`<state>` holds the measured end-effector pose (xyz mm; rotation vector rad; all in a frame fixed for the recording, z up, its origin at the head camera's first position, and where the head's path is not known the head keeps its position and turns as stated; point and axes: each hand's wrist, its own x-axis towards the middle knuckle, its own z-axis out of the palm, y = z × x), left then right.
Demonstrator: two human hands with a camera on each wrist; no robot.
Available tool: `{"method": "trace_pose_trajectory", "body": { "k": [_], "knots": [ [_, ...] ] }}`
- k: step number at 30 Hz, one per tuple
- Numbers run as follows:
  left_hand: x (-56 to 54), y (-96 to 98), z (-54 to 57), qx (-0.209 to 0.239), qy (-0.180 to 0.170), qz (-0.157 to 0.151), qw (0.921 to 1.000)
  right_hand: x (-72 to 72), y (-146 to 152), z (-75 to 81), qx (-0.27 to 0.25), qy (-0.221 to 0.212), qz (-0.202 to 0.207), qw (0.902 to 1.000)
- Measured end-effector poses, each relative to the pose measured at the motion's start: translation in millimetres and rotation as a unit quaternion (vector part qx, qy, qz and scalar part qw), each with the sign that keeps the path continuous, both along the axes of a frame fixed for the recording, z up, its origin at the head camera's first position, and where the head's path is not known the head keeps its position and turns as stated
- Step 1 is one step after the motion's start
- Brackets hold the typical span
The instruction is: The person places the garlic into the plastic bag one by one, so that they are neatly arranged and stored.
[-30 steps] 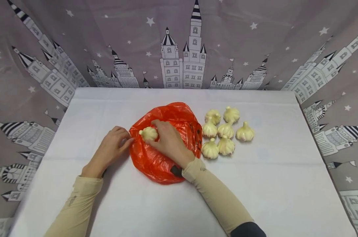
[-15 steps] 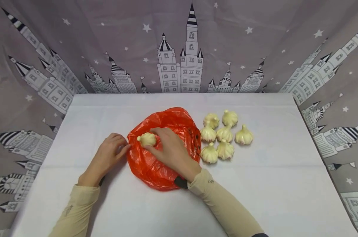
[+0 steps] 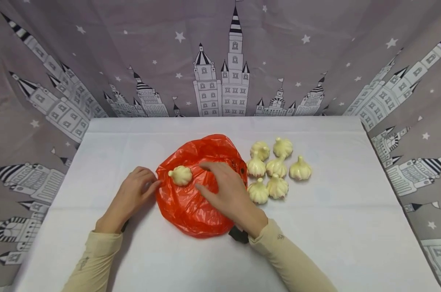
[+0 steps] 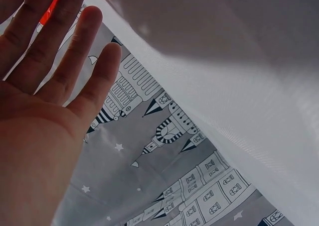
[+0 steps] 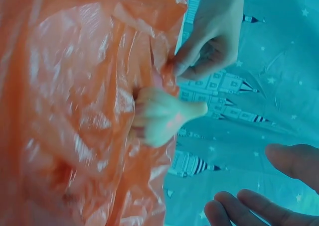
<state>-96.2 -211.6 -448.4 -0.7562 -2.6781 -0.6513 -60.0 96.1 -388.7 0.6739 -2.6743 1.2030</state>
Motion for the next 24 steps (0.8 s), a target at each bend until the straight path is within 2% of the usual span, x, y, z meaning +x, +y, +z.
{"method": "trace_pose_trajectory", "body": {
  "k": [5,14,24],
  "knots": [
    [2.1,-0.8,-0.4,0.001,0.008,-0.001,1.0000,6.1,19,0.6,0.001,0.035,-0.017,0.9993],
    [2.1,-1.3,-0.4,0.000,0.004,-0.004,1.0000,16.4,75,-10.6,0.014,0.112,-0.061,0.9917],
    [3.4,-2.1,2.0,-0.009,0.001,0.001,1.0000,28.6,130,-15.3,0.000,0.130,-0.138,0.9818]
  ]
}}
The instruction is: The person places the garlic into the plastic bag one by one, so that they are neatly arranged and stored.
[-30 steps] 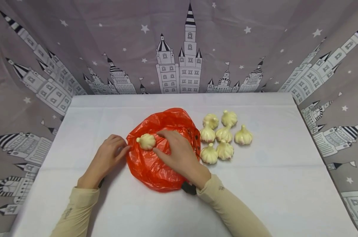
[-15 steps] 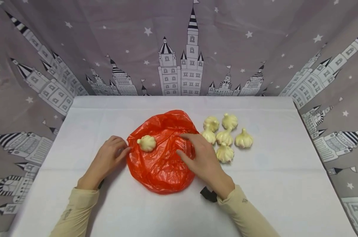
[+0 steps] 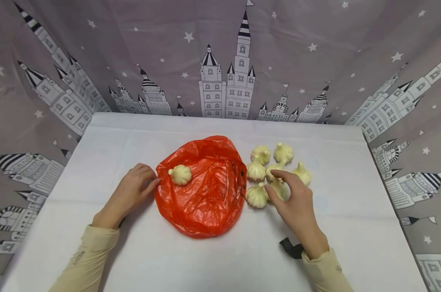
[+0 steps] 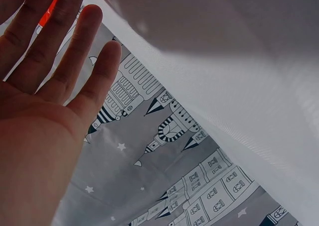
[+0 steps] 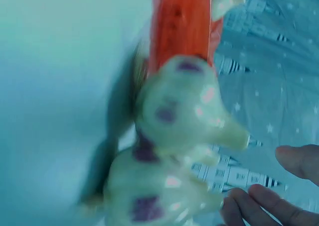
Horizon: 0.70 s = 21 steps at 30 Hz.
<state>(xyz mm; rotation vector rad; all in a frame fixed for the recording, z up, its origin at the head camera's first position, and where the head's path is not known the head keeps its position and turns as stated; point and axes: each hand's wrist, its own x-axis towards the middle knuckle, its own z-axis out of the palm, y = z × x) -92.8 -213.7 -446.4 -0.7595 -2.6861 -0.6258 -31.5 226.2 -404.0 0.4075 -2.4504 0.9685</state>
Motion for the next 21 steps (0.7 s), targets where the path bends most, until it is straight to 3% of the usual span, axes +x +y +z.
{"method": "trace_pose_trajectory", "body": {
  "k": [12,21],
  "knots": [
    [0.8,3.1,-1.8,0.004,0.002,-0.002,1.0000,-0.1,28,-7.7,0.008,-0.014,-0.047,0.9988],
    [-1.3,3.5,-0.7,0.001,0.003,-0.002,1.0000,-1.7,34,-15.7,0.005,-0.012,-0.045,0.9989]
  ]
}}
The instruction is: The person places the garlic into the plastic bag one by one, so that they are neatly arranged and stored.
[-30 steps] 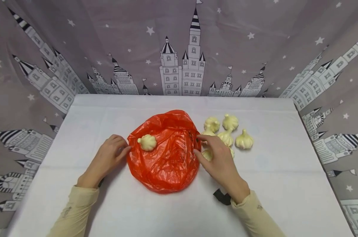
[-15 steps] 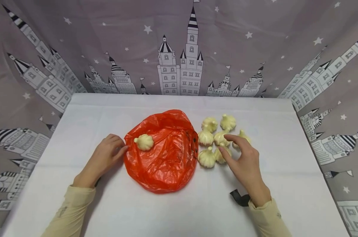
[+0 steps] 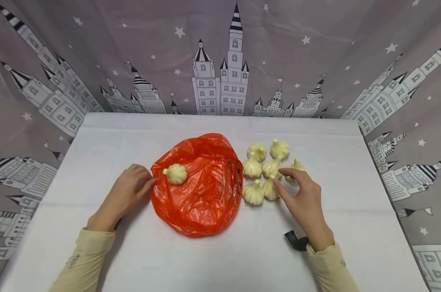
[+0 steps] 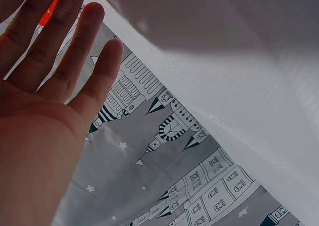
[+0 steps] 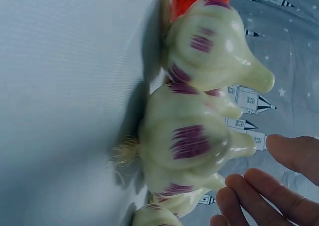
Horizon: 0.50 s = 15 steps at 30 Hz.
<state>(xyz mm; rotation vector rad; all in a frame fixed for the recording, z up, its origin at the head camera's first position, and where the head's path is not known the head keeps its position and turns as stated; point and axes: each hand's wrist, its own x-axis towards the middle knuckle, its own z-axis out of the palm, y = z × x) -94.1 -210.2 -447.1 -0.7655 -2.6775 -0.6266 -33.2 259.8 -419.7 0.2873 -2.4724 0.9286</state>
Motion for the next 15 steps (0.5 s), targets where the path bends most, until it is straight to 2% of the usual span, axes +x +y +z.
{"method": "trace_pose_trajectory", "body": {
  "k": [15],
  "knots": [
    [-0.8,-0.1,-1.1,0.006,0.004,-0.004,1.0000,-2.0,-7,-20.4,-0.006,-0.008,-0.019,0.9998]
  ]
}}
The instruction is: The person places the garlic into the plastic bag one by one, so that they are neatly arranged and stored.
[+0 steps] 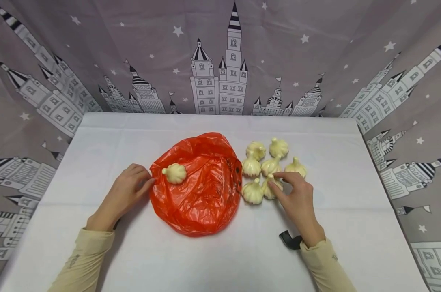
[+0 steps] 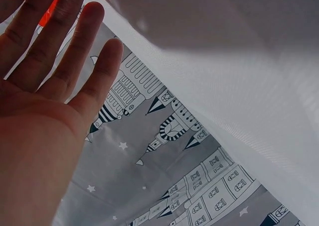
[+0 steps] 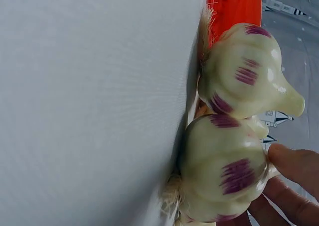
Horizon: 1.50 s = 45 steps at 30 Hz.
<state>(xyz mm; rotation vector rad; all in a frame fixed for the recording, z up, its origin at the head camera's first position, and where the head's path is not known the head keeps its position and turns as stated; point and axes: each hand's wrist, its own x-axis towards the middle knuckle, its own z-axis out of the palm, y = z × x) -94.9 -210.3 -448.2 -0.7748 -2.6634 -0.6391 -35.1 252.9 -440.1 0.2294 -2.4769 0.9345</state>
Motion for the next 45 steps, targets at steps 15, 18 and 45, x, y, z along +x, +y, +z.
{"method": "trace_pose_trajectory", "body": {
  "k": [15,18,45],
  "knots": [
    [0.1,-0.2,1.2,-0.002,0.002,0.000,1.0000,-2.4,2,-0.6,-0.003,-0.008,-0.014,0.9999],
    [0.3,0.0,0.9,-0.004,-0.001,0.002,1.0000,-1.5,2,2.7,-0.007,0.002,-0.019,0.9998],
    [1.6,-0.2,2.0,-0.007,-0.017,0.010,0.9998,1.9,7,31.7,-0.012,0.042,-0.042,0.9982]
  ]
}}
